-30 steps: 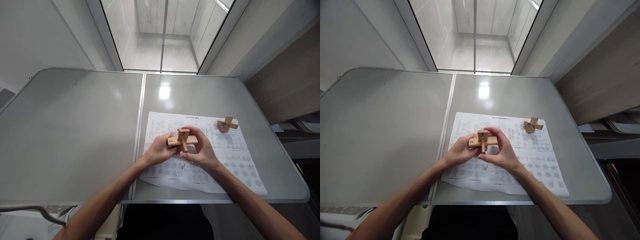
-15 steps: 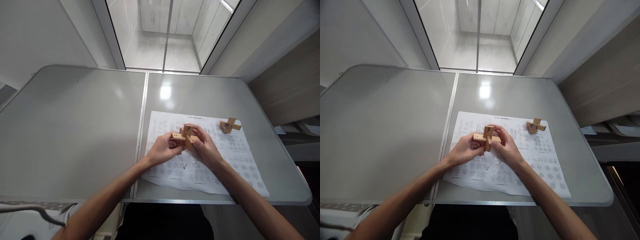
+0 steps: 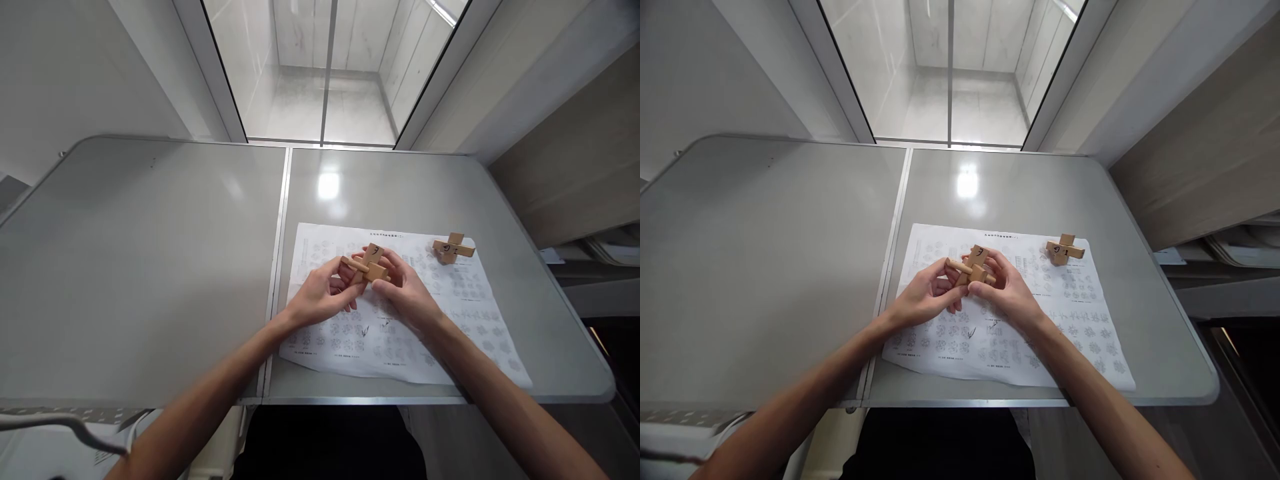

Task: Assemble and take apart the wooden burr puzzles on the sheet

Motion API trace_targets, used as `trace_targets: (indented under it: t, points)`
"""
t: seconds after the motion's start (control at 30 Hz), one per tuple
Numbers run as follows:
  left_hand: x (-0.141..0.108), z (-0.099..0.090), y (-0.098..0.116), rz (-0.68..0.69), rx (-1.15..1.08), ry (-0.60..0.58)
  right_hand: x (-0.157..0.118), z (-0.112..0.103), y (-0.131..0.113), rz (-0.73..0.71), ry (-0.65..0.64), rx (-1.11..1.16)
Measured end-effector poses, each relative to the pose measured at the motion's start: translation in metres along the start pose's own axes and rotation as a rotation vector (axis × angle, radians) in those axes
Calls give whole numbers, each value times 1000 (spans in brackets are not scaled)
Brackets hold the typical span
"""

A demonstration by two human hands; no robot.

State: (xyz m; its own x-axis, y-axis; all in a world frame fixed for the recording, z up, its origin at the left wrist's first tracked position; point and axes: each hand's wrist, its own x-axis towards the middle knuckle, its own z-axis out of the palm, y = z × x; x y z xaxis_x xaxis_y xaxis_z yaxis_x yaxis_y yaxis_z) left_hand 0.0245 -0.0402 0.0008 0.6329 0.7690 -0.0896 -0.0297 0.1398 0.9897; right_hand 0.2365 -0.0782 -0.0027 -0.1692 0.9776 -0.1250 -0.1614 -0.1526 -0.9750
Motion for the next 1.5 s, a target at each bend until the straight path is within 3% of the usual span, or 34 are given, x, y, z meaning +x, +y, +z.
trace_targets:
  t: [0.23,0.4,0.63,1.07,1.5]
  points:
    - [0,1,2,-38,1,42,6,-3,0,-4,60,72]
    - [-1,2,4,-34,69,35,17,-24,2,-52,232,196]
    - [-1,1,3,-56,88,17,17,-48,1,-87,235,337]
    - [0,0,3,-57,96,14,14,-44,3,-63,247,409]
    - [-2,0,7,-69,123,-1,13,-46,-11,-40,326,918]
